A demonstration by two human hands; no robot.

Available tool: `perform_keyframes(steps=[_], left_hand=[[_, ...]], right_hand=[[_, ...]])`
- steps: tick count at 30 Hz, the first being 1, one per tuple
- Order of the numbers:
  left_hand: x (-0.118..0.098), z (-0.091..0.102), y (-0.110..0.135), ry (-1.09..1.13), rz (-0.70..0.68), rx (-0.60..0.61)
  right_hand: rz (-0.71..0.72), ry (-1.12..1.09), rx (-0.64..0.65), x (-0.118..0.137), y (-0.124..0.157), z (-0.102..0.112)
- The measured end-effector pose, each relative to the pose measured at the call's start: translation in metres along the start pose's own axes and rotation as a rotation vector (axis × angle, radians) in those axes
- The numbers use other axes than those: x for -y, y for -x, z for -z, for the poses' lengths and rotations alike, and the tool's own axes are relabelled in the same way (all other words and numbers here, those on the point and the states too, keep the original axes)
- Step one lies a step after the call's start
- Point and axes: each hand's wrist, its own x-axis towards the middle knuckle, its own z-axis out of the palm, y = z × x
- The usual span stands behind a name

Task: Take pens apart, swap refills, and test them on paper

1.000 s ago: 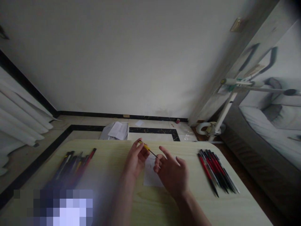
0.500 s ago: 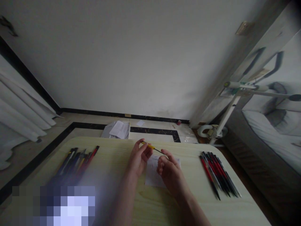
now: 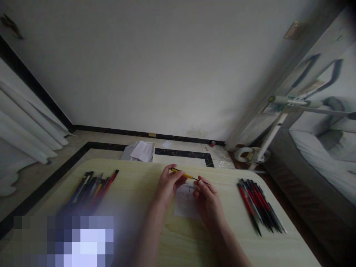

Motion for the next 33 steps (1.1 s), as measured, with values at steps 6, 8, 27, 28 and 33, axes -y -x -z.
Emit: perform_keyframes(steps=[6, 8, 27, 28, 33], left_hand=[[0.001, 0.001, -0.001, 0.026, -0.002, -0.021], [0.001, 0.002, -0.002, 0.041, -0.002, -0.019], [-0.008, 0.016, -0.005, 0.489, -0.032, 0.074], [-0.009, 0.016, -0.005, 0.524, -0.025, 0.081], [-0.008, 0.016, -0.004, 0.649, 0.031, 0.133]], right_hand=[[0.022, 0.063, 0.006, 0.001, 0.002, -0.001], [0.037, 0.081, 0.005, 0.003, 0.003, -0.002], [0.302, 0.189, -0.100, 0.057, 0.007, 0.007], [0.309, 0.206, -0.115, 0.060, 0.007, 0.010], [0.325, 0.380, -0.166, 0.068, 0.007, 0.025]])
